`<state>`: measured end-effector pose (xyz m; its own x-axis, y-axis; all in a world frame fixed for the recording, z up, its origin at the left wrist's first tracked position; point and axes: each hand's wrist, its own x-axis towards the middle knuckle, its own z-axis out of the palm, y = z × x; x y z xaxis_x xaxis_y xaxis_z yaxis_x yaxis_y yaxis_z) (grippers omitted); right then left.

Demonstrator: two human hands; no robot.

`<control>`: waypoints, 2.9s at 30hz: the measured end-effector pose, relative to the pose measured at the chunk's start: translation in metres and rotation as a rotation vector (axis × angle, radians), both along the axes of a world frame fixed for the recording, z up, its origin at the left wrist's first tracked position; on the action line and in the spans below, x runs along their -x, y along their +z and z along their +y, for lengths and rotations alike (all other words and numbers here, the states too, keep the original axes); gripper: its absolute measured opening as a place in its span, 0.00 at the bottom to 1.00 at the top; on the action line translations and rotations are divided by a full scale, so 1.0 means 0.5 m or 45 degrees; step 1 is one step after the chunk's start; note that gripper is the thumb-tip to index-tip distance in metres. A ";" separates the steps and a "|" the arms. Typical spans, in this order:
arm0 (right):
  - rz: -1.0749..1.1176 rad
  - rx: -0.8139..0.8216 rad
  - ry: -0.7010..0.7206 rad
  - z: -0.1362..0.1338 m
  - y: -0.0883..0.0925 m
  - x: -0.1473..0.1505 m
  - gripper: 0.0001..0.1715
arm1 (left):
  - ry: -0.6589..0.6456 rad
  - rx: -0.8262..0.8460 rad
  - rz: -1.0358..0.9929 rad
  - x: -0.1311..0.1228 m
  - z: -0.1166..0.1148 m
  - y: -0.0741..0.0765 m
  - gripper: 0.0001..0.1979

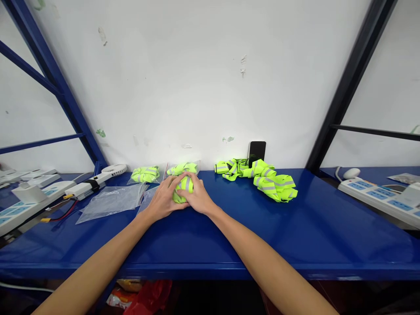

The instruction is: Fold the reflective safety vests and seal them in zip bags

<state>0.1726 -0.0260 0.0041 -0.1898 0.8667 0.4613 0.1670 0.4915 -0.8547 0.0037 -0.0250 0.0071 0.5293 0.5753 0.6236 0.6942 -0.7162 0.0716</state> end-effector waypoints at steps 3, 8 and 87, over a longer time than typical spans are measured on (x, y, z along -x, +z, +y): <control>0.034 0.081 -0.013 0.006 -0.001 -0.009 0.24 | 0.019 0.020 -0.001 0.006 0.004 -0.002 0.46; 0.070 0.110 0.002 0.016 0.003 -0.019 0.19 | 0.023 0.038 -0.013 0.011 0.006 -0.005 0.47; 0.585 0.844 0.049 0.037 -0.021 -0.022 0.06 | 0.011 0.553 0.251 -0.037 0.113 0.023 0.22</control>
<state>0.1835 -0.0075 -0.0065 -0.1415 0.9841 -0.1073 -0.2784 -0.1435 -0.9497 0.0221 0.0314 0.0187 0.6074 0.7654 0.2126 0.7306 -0.6433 0.2290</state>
